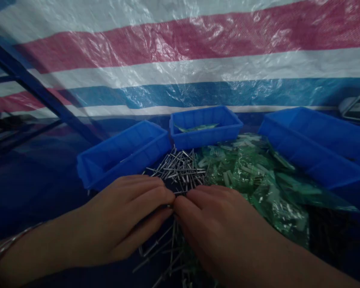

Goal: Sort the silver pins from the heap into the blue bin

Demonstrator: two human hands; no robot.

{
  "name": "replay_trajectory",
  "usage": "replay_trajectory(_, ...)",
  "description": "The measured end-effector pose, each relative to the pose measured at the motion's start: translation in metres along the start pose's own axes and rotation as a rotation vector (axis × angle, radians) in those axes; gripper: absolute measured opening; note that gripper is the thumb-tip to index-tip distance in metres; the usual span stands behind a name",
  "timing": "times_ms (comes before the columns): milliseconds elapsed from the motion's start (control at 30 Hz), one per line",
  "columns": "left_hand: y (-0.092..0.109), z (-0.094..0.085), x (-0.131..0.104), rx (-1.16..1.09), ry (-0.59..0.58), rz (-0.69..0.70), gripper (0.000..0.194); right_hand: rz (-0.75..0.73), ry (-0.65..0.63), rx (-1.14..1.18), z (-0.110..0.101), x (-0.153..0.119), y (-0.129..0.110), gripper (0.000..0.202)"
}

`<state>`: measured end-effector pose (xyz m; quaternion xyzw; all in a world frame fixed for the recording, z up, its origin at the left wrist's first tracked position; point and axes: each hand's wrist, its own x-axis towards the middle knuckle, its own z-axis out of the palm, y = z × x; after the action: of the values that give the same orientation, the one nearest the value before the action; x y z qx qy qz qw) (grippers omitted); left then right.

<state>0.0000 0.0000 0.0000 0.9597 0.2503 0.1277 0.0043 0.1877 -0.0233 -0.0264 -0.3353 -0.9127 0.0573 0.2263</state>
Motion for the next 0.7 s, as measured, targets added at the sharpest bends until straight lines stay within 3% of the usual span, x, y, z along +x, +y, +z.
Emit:
replay_trajectory(233, 0.0023, -0.0013, 0.0006, -0.016, -0.089, -0.037, 0.014, -0.016, -0.022, 0.000, 0.0016, 0.0015, -0.0009, 0.019)
replay_trajectory(700, 0.0013, 0.0008, -0.0006, -0.036, -0.101, -0.023, 0.013, -0.001, -0.027, 0.001, -0.0014, 0.0010, -0.0014, 0.017)
